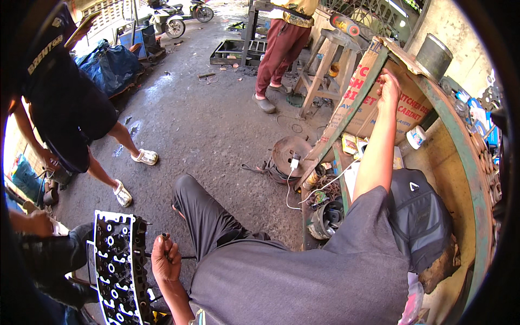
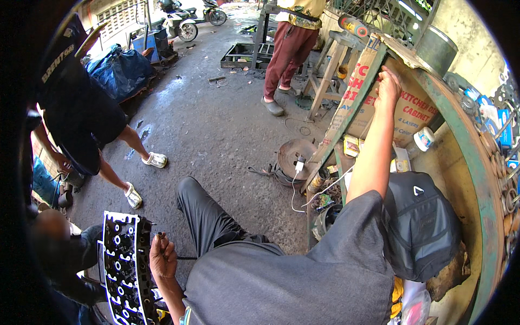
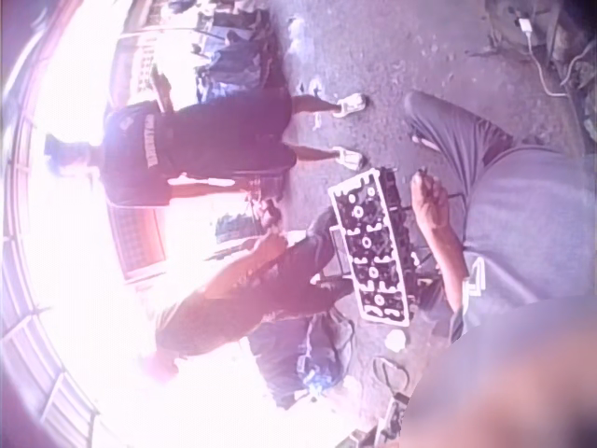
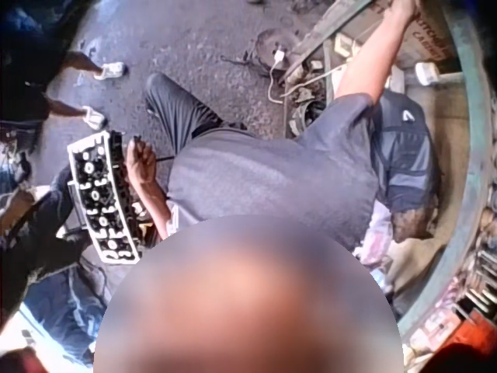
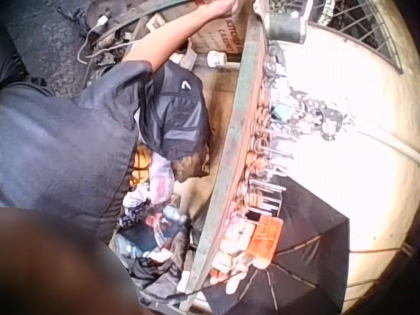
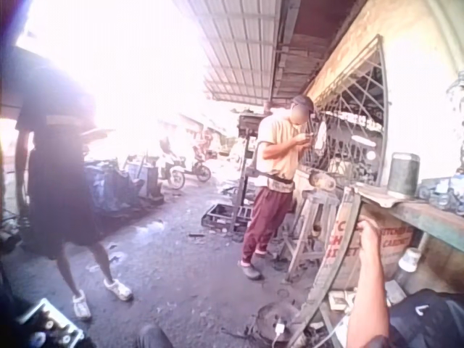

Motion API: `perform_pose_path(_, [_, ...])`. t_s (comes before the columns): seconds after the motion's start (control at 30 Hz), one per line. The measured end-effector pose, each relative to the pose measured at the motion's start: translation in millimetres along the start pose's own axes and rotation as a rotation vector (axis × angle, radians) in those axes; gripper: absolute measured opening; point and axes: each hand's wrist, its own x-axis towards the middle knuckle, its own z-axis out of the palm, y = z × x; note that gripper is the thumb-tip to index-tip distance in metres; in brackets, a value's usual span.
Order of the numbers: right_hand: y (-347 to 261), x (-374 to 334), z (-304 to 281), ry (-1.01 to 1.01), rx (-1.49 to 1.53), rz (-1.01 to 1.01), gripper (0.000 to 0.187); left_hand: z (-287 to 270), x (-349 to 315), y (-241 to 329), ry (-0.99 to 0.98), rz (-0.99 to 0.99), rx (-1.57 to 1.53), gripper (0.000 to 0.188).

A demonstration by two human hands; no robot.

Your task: The person installs rubber valve stem seals into the cylinder head ports. They pick up each seal, align it with the port, and press it into place by hand. A coworker assists by holding the cylinder head and handing over parts.

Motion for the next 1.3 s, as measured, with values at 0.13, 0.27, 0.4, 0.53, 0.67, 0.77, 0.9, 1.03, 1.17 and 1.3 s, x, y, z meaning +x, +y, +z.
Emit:
perform_pose_path(0.13, [2,3,4,-0.005,0.036,0.038,0.034,3,1,-1,-0.003,0.002,-0.012,0.029])
perform_pose_path(0.27, [3,3,3,-0.006,0.04,0.041,0.032,2,0,-1,0.002,-0.014,-0.028,0.029])
perform_pose_path(0.4, [3,5,2,-0.017,0.051,0.045,0.033,0,0,-2,0.016,-0.009,-0.029,0.03])
perform_pose_path(0.53, [1,9,2,-0.03,0.034,0.042,0.035,-2,2,-4,0.014,-0.006,-0.038,0.03])
perform_pose_path(0.67, [-6,13,3,-0.027,0.048,0.045,0.037,-3,4,-6,0.032,-0.016,-0.039,0.031])
perform_pose_path(0.77, [-10,13,2,-0.035,0.088,0.046,0.037,-4,4,-8,0.034,-0.025,-0.038,0.031])
perform_pose_path(0.9, [-12,15,2,-0.039,0.123,0.048,0.038,-3,3,-9,0.037,-0.029,-0.027,0.03])
perform_pose_path(1.03, [-12,18,3,-0.051,0.078,0.045,0.034,-1,1,-9,0.036,-0.015,-0.042,0.028])
perform_pose_path(1.17, [-12,20,3,-0.082,0.114,0.058,0.038,-2,1,-7,0.028,-0.011,-0.035,0.027])
perform_pose_path(1.3, [-1,30,-4,-0.124,0.116,0.044,0.041,-1,-1,-4,0.025,-0.007,-0.051,0.029])
